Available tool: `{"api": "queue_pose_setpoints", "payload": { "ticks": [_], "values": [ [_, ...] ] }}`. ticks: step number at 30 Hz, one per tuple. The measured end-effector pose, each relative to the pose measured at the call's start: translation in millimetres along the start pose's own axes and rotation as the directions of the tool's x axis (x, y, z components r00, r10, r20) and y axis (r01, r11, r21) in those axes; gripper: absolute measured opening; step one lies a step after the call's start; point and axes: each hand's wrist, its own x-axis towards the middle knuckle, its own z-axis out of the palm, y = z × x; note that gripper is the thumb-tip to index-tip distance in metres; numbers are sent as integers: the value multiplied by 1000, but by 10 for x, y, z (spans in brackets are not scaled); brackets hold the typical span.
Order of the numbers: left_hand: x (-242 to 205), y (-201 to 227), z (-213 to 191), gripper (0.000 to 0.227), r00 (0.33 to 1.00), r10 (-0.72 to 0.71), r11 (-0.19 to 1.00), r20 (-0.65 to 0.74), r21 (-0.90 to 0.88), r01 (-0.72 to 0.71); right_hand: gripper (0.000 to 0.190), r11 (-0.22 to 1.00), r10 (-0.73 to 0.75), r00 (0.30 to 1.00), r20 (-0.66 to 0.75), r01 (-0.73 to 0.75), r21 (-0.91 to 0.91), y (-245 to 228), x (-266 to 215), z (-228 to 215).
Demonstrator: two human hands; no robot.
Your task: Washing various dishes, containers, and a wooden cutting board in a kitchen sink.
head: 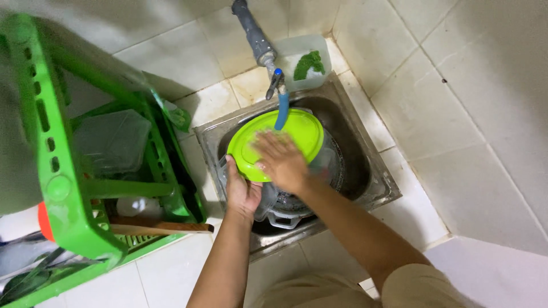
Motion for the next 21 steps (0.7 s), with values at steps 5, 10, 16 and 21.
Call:
{"api": "queue_pose_setpoints", "payload": {
  "ticks": [5, 10, 16, 21],
  "values": [
    [-26, -7, -34, 59, 995, 5, 1000, -95, 14, -4, 53, 968, 234, 955, -181, -246, -44, 799, -220, -108],
    [245, -190, -250, 55, 995, -87, 993, -40, -80, 83, 57, 570, 673, 740, 9, -526, 632, 1079, -164, -652],
    [362, -311, 341, 45, 958, -208, 937, -198, 239, 253, 33, 167, 888, 447, 104, -527, 833, 1078, -225, -1310],
    [624, -485, 505, 62, 943, -286, 865, -171, 377, 331, 24, 310, 848, 527, -51, -416, 855, 1153, -453, -1437]
  ]
}}
